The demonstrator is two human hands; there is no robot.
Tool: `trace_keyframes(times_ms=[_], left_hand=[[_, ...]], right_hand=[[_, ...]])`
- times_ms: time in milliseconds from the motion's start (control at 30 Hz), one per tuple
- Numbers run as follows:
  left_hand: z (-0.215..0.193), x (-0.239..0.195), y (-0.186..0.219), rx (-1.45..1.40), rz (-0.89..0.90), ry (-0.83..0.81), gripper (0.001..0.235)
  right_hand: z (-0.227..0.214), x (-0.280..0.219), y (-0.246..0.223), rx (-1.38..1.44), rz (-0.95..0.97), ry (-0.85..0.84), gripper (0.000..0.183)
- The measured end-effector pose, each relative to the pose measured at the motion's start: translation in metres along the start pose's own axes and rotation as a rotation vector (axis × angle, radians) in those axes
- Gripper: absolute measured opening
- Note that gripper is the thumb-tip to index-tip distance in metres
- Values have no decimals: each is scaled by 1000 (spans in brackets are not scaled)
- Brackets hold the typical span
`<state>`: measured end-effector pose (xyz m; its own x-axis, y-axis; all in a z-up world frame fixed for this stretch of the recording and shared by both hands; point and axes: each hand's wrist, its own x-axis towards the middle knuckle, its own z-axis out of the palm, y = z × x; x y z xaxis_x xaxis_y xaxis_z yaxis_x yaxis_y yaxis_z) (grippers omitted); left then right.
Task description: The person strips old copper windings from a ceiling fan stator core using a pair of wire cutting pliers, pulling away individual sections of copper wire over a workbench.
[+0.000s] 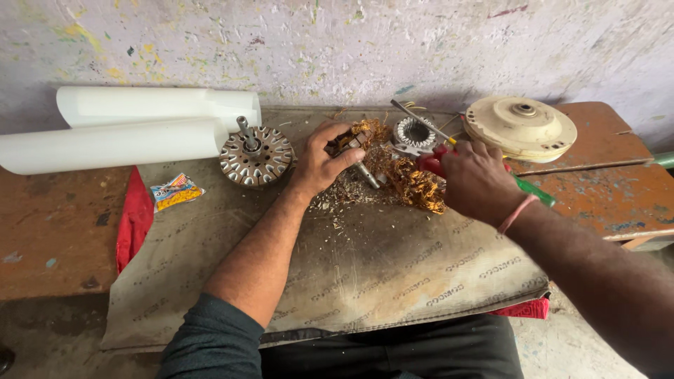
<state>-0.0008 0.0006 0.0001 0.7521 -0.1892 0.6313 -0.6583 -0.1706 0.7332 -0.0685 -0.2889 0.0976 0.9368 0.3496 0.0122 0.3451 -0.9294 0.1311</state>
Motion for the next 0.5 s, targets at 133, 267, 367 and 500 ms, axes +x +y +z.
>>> trace_keyframes(times_ms=[133,267,367,500], left_hand=[[0,2,-5,64,-5,-9,73],[-1,0,0,55,-23,-1,76],[-2,-1,3,49,-53,-4,76],[-2,1,5,54,-25,-3,75]], right_hand=[[10,-10,-21,31,-87,375,34],[14,-6,-43,17,-81,362,43],[19,-4,-56,47,-144,614,38],[24,1,-61,65,-46,389,35]])
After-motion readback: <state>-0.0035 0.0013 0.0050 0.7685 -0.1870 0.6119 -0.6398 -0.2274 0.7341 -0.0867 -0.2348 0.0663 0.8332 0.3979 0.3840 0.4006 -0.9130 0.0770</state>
